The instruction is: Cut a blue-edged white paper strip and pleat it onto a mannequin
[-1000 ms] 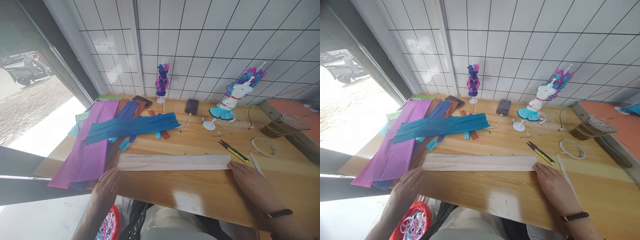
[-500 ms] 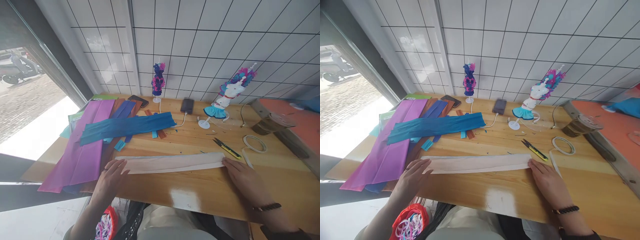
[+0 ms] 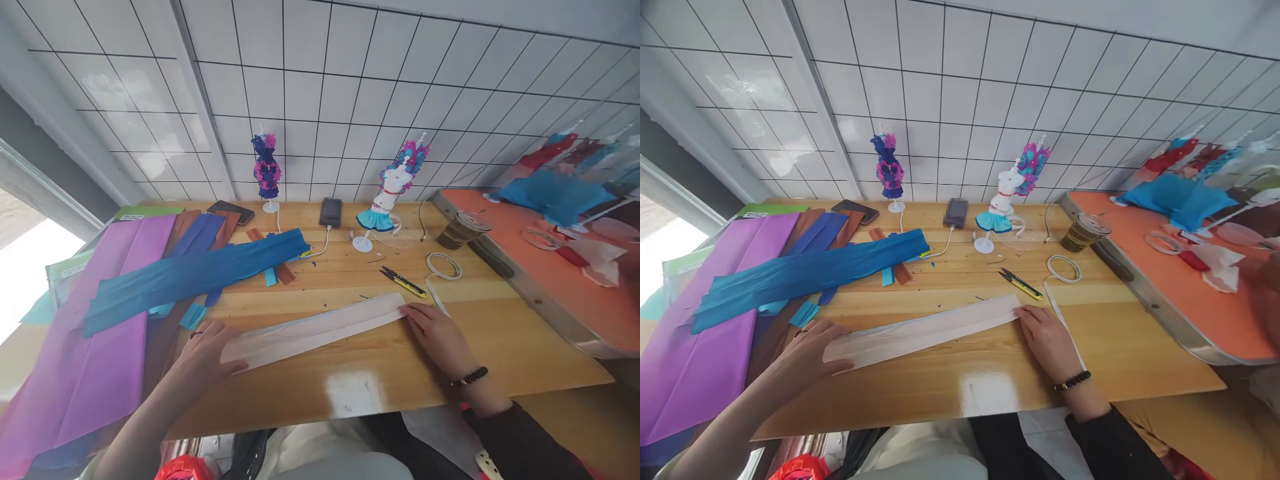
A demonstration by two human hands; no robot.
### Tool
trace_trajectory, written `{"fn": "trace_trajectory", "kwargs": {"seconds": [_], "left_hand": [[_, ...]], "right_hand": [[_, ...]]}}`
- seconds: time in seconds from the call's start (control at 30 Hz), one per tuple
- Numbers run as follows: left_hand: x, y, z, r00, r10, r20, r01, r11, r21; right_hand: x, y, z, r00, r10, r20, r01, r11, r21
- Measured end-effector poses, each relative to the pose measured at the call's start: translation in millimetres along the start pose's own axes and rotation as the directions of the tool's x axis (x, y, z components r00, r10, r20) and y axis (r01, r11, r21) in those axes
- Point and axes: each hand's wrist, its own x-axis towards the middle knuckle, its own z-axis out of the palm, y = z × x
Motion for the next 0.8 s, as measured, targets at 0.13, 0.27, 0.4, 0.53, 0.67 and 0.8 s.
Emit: {"fn": "trace_trajectory", "kwargs": {"seconds": [0.13,0.27,0.4,0.53,0.67,0.8], "left_hand": [[3.8,5.3,-6.0,0.999,0.007,0.033,-0.006,1.0,-0.021],[2.4,10.8,-12.0,0.994,-0.046,0.099,0.049,0.998,-0.027],[-0.6,12.0,-17.0,0.985,-0.092,0.145,0.095,0.995,-0.016],[-5.4,1.6,-19.6,0.981,-0.123,0.152,0.131,0.99,-0.046],[-11.6,-15.4,-25.9,0.981,-0.162,0.111,0.177,0.973,-0.147],[-16.4,-23.6,-35.0,0.953,-0.264,0.152,0.297,0.916,-0.27]], "right_hand": [[-1.2,0.9,1.6,0.986,0.168,-0.013,-0.166,0.979,0.116],[4.6,3.8,3.6,0.955,0.295,0.013,-0.293,0.942,0.165],[18.2,2.5,4.1,0.929,0.356,0.099,-0.37,0.907,0.203],[26.9,-1.4,4.6,0.911,0.372,0.177,-0.406,0.883,0.237],[27.2,-4.9,3.6,0.885,0.424,0.196,-0.463,0.851,0.25],[27.5,-9.2,-0.8,0.867,0.452,0.212,-0.496,0.828,0.262]]}}
